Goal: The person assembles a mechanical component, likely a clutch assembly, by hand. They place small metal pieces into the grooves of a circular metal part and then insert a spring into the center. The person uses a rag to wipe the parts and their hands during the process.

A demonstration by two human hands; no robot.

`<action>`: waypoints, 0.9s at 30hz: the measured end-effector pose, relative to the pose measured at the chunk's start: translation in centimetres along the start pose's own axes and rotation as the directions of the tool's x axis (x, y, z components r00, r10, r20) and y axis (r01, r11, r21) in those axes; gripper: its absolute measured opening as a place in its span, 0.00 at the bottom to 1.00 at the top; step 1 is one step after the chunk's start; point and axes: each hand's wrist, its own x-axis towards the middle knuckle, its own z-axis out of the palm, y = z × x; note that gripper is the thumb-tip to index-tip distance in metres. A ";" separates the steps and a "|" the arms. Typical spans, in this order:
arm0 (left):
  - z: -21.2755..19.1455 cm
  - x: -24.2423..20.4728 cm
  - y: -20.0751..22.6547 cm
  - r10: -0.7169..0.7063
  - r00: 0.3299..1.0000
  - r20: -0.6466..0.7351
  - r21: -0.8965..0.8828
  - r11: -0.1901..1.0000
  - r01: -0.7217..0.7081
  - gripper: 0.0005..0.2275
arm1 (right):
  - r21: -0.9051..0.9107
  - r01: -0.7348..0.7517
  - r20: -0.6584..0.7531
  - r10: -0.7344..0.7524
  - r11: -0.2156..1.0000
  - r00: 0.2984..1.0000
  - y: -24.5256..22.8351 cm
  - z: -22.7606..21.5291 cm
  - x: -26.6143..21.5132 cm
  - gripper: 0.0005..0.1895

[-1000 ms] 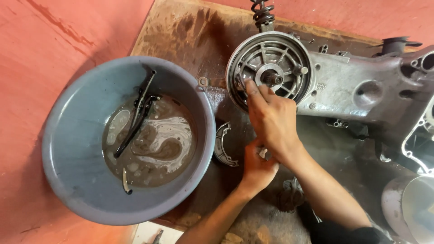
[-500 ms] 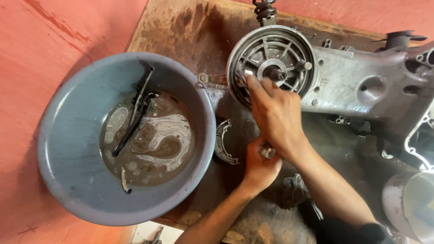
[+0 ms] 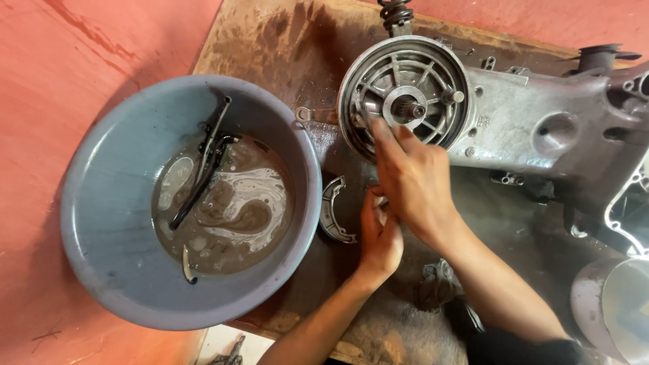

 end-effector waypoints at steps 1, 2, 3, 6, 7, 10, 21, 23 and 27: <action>-0.3 0.1 -0.2 -0.009 1.000 -0.024 -0.058 0.998 0.007 0.13 | 0.015 -0.018 0.030 0.018 1.000 0.999 0.3 -0.3 -0.4 0.14; -0.4 0.0 -0.6 -0.024 0.999 -0.046 -0.118 0.993 0.019 0.07 | 0.028 -0.041 0.064 0.039 0.999 0.997 0.6 -0.8 -1.0 0.10; -0.3 0.1 0.0 -0.025 0.999 -0.047 -0.117 0.993 0.020 0.07 | 0.029 -0.042 0.064 0.040 0.999 0.997 0.7 -1.3 -1.3 0.10; -0.2 0.2 1.4 0.012 0.999 -0.044 -0.163 0.986 -0.019 0.10 | 0.114 -0.085 0.066 0.077 0.990 0.995 1.3 -2.0 -2.5 0.06; -0.3 0.2 1.6 0.048 0.998 -0.046 -0.160 0.986 -0.054 0.11 | 0.150 -0.013 0.025 0.009 0.989 1.000 1.8 -1.8 -2.9 0.09; -0.7 -0.3 2.0 0.156 0.983 -0.100 -0.039 0.986 -0.161 0.13 | 0.200 0.172 -0.038 -0.168 0.965 0.985 2.6 -0.7 -4.0 0.14; -0.7 3.2 5.2 0.304 0.917 -0.259 0.090 0.953 -0.291 0.08 | 0.286 0.360 0.091 -0.400 0.888 0.912 2.8 -5.3 -0.7 0.17; 0.4 4.0 6.7 0.292 0.927 -0.234 0.034 0.956 -0.292 0.05 | 0.243 0.266 0.104 -0.297 0.933 0.949 3.2 -7.3 0.0 0.13; 1.4 5.6 8.0 0.377 0.888 -0.264 0.033 0.924 -0.382 0.07 | 0.213 0.116 -0.002 -0.118 0.970 0.993 7.3 -7.0 -0.4 0.08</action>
